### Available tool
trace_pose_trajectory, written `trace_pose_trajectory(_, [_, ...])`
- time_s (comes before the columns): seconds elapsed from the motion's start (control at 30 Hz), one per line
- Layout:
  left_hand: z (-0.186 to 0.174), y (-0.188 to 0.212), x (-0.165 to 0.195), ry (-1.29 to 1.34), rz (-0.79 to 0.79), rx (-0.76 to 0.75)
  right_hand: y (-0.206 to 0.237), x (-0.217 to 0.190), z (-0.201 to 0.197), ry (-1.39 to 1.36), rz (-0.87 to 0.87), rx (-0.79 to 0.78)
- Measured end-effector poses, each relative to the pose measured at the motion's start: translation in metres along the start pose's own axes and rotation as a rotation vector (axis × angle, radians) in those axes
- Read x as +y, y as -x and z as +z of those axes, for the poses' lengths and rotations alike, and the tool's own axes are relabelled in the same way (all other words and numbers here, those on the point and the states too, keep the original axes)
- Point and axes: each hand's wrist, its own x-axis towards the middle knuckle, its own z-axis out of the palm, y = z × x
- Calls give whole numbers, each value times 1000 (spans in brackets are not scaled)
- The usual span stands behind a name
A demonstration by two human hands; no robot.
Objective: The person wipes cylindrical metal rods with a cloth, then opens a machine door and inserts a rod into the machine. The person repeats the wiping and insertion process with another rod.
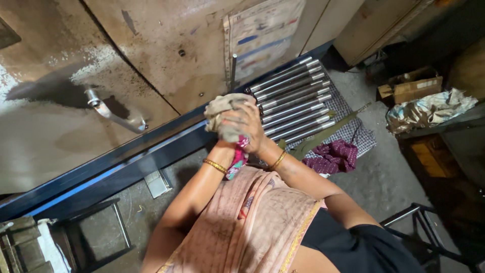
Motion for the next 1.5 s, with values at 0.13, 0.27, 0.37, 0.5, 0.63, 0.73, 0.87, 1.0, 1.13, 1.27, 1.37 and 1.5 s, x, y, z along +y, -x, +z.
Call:
trace_pose_trajectory(0.13, [-2,12,-19,349,-275,-1050,23,52,-4,159,355,-20])
trace_pose_trajectory(0.27, [29,39,-16,-737,-156,-219,44,89,-36,-17,1076,-26])
trace_pose_trajectory(0.37, [42,58,4,-766,-104,-432,64,93,-56,85,1122,90])
trace_pose_trajectory(0.5, [31,67,38,-971,128,-312,88,91,-79,370,1219,-56])
trace_pose_trajectory(0.63, [9,77,81,-1062,333,-146,112,101,-91,531,1126,-298])
trace_pose_trajectory(0.73, [11,95,117,-1177,654,-82,105,111,-90,499,1174,-636])
trace_pose_trajectory(0.87, [37,132,159,-1455,916,163,33,99,-70,155,931,-757])
trace_pose_trajectory(1.0, [69,153,193,-1665,1310,221,-81,38,-57,-196,384,-792])
trace_pose_trajectory(1.13, [86,164,236,-1846,1546,401,-183,-30,-51,-298,13,-657])
trace_pose_trajectory(1.27, [95,161,286,-1992,1695,541,-270,-59,-17,-192,-291,-292])
trace_pose_trajectory(1.37, [98,149,312,-2127,1715,686,-315,-60,17,-66,-200,-178])
trace_pose_trajectory(1.5, [95,134,323,-2220,1730,860,-339,-54,50,207,-275,106])
